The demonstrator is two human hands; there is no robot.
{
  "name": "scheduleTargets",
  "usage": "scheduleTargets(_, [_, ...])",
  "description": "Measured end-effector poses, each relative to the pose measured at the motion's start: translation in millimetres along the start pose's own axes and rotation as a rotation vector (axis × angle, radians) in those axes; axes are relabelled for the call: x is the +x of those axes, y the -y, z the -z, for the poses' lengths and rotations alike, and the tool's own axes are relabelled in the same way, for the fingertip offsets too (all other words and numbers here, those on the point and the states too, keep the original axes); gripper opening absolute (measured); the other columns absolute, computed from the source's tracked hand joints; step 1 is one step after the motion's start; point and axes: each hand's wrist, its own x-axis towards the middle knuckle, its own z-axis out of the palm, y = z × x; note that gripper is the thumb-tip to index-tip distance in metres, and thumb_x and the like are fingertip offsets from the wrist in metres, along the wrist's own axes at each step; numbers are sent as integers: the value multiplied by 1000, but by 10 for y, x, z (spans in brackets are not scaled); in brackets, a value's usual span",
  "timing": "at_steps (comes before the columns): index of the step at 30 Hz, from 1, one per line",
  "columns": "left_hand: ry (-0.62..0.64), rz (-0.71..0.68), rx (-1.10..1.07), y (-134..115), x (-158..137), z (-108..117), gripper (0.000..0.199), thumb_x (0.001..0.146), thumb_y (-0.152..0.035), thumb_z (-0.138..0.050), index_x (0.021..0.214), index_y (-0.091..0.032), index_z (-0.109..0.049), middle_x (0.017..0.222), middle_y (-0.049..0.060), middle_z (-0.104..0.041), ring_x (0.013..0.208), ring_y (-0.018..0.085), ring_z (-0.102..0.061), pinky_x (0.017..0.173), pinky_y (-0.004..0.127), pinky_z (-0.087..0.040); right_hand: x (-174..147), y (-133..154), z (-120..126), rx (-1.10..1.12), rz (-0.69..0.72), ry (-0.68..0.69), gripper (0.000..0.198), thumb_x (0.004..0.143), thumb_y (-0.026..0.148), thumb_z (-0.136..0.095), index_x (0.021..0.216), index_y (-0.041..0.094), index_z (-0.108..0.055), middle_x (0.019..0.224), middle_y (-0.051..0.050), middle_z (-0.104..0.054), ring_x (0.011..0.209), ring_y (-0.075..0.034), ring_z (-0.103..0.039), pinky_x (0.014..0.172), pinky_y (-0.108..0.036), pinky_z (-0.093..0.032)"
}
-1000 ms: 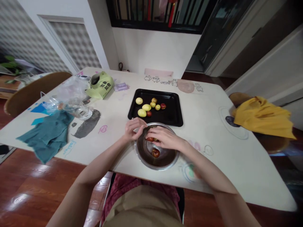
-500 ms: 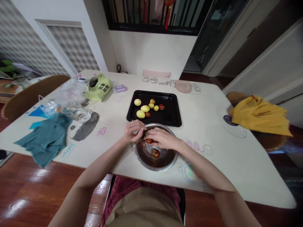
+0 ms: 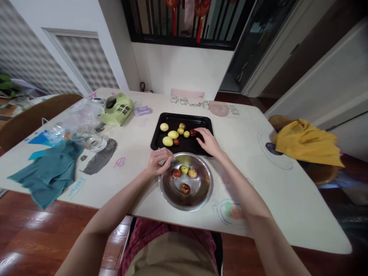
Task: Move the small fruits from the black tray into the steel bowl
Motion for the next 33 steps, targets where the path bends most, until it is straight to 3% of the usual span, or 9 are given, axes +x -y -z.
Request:
scheduleTargets(4, [17, 0, 12, -13, 3, 12, 18, 101, -13, -56, 88, -17, -68, 79, 7, -75, 75, 18, -71, 70, 31, -58, 53, -183, -163, -20, -10, 106, 63, 97, 17, -51, 160, 20, -45, 164, -16, -47, 152, -31, -44, 126, -59, -39])
scheduleTargets(9, [36, -1, 19, -13, -9, 11, 18, 99, -11, -56, 88, -17, -68, 80, 7, -75, 76, 18, -72, 70, 30, -58, 41, -235, -210, -23, 31, 177, 64, 97, 12, -48, 160, 22, -45, 164, -13, -48, 155, -30, -41, 127, -57, -39])
scheduleTargets(13, [33, 11, 24, -10, -25, 7, 19, 100, -14, -57, 86, -17, -69, 79, 6, -75, 75, 18, -72, 71, 30, -58, 32, -217, -187, -57, 49, 102, 59, 97, 12, -47, 154, 22, -52, 146, -14, -58, 138, -30, -57, 119, -55, -49])
scheduleTargets(17, [45, 20, 26, -22, -12, 15, 20, 101, -15, -57, 87, -17, -70, 79, 7, -76, 75, 18, -73, 70, 31, -58, 27, -204, -195, -96, 14, 55, 54, 96, 13, -51, 149, 23, -57, 129, -12, -59, 123, -29, -62, 108, -51, -57])
scheduleTargets(22, [46, -3, 16, -30, 10, 21, 18, 100, -14, -57, 89, -18, -70, 79, 6, -76, 75, 18, -73, 69, 30, -58, 17, -166, -190, -58, -22, 83, 38, 95, 17, -55, 133, 21, -61, 130, -13, -60, 121, -29, -63, 105, -48, -57])
scheduleTargets(25, [44, -10, 20, -22, 3, 17, 17, 99, -13, -57, 89, -17, -70, 79, 6, -75, 75, 18, -72, 70, 30, -58, 16, -114, -167, -16, -31, 121, 31, 95, 19, -59, 126, 22, -59, 121, -11, -66, 111, -28, -66, 100, -47, -57])
scheduleTargets(33, [69, -13, 37, -17, 2, 31, 19, 100, -14, -56, 90, -17, -71, 78, 6, -76, 75, 18, -73, 68, 30, -58, 33, 72, -106, 33, 5, 134, 28, 87, 20, -64, 114, 21, -61, 112, -8, -64, 90, -24, -64, 86, -39, -57])
